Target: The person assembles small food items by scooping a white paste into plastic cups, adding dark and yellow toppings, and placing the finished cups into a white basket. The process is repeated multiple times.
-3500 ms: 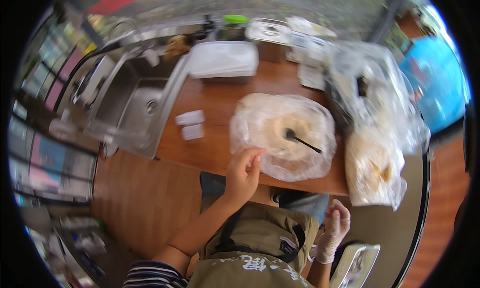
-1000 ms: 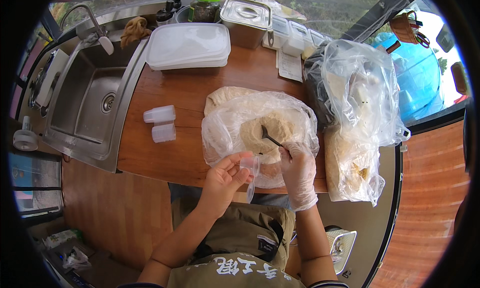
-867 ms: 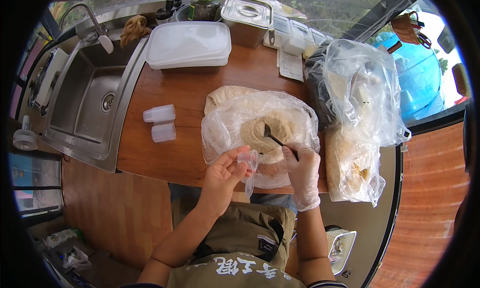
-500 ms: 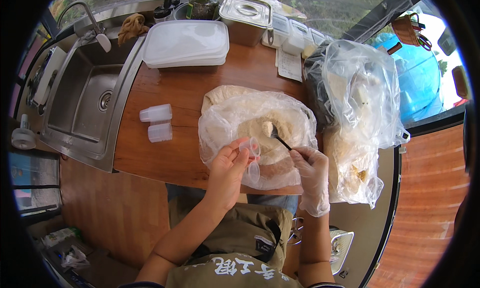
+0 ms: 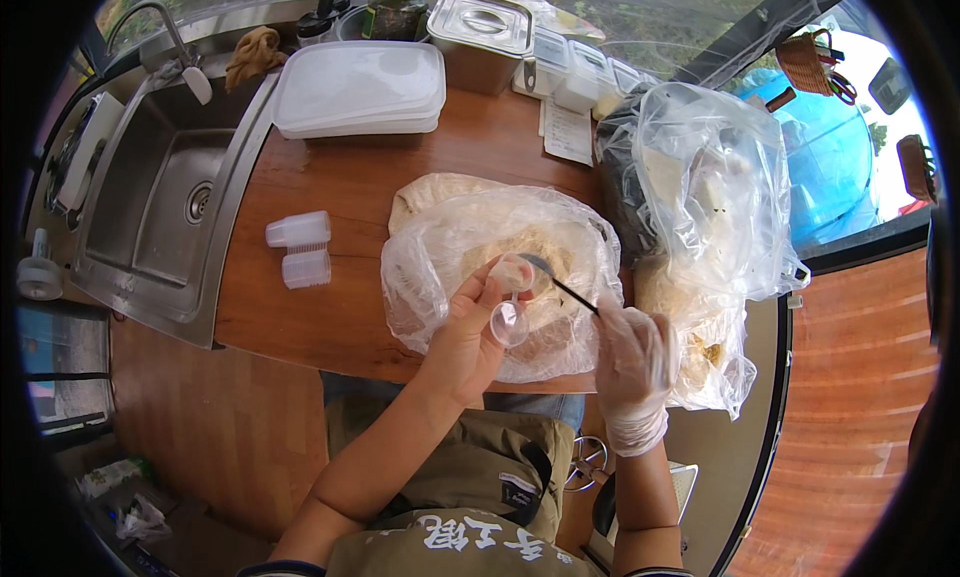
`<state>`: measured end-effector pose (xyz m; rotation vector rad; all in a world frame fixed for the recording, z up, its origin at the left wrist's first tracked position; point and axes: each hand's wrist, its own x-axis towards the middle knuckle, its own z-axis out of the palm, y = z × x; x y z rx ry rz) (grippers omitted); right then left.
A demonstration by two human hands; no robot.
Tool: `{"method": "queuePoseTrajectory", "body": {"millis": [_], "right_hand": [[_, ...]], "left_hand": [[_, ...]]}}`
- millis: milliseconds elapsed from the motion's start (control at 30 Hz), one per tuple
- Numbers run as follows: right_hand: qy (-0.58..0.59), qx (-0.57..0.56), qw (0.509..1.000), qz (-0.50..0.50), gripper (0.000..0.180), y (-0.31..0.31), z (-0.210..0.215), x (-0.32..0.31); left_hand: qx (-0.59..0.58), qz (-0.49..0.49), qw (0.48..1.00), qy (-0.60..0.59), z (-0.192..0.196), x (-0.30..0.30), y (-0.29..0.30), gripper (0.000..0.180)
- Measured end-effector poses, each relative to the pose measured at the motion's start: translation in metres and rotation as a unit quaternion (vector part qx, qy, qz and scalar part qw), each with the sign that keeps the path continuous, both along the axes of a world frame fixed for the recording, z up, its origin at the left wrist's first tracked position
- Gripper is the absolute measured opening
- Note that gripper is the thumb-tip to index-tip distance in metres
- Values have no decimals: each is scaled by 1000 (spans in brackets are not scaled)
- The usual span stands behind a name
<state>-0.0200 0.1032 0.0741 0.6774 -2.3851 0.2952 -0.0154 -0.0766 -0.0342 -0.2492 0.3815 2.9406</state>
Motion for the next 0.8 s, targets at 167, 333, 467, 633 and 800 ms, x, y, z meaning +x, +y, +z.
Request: {"method": "queuePoseTrajectory", "body": {"millis": [167,333,467,633,800], "right_hand": [[-191,-75,976,-73,19,0,-14,-18],[-70,-168,981,-63,24,26,4,-52],[-21,-288,949,-127,18,89,33,-124],[-274,-163,929,-187,41,126,0,-227],[-381,-28,894,-233,38,141,-31,-267]], "left_hand": [[-13,-10,1000,11,-3,8,-7,52],[-14,-19,1000,11,12,7,-4,52],[-20,-38,999,-1,28,4,2,50],[-50,-75,995,45,48,-7,23,50],[-73,-103,991,53,60,-22,41,50]]}}
